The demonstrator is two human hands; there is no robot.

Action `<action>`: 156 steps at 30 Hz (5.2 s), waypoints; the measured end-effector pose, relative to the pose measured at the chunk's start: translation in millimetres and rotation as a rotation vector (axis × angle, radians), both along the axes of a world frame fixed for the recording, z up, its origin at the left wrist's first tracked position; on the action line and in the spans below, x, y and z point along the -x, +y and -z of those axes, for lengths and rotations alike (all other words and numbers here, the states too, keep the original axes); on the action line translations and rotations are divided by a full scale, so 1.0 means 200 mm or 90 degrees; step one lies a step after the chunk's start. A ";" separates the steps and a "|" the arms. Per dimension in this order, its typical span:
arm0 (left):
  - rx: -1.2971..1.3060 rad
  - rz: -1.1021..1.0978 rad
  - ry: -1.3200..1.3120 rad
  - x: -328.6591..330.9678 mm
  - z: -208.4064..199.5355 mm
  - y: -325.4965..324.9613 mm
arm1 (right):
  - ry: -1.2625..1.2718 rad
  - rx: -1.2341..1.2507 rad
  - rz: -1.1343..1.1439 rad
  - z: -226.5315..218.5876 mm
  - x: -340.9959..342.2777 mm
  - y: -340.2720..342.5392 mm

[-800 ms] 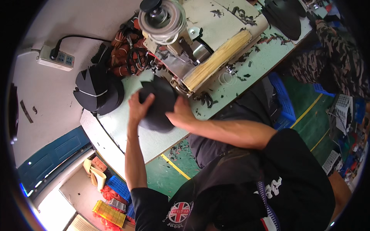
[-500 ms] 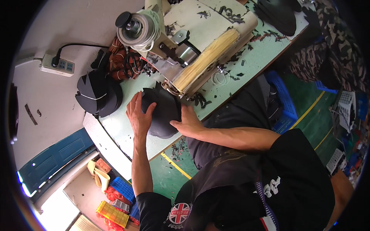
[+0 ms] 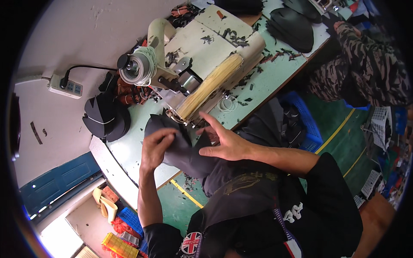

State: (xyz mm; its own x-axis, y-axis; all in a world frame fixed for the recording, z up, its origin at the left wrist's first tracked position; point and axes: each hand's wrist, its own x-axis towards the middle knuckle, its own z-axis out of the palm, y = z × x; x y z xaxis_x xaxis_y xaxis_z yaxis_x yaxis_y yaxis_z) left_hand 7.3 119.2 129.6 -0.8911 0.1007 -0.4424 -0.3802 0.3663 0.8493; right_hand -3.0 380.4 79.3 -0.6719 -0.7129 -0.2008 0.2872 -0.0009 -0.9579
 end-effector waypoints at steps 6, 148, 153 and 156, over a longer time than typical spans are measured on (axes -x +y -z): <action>-0.045 -0.260 0.086 0.17 0.14 0.17 | 0.051 -0.066 0.090 -0.15 0.26 0.06; 0.580 -0.009 0.398 0.75 0.25 -0.05 | 0.916 -0.473 -0.012 0.01 0.39 -0.29; 0.586 -0.007 0.373 0.75 0.24 -0.04 | 0.915 -0.486 -0.012 0.01 0.39 -0.29; 0.590 -0.009 0.358 0.75 0.22 -0.04 | 0.910 -0.486 -0.015 0.01 0.39 -0.29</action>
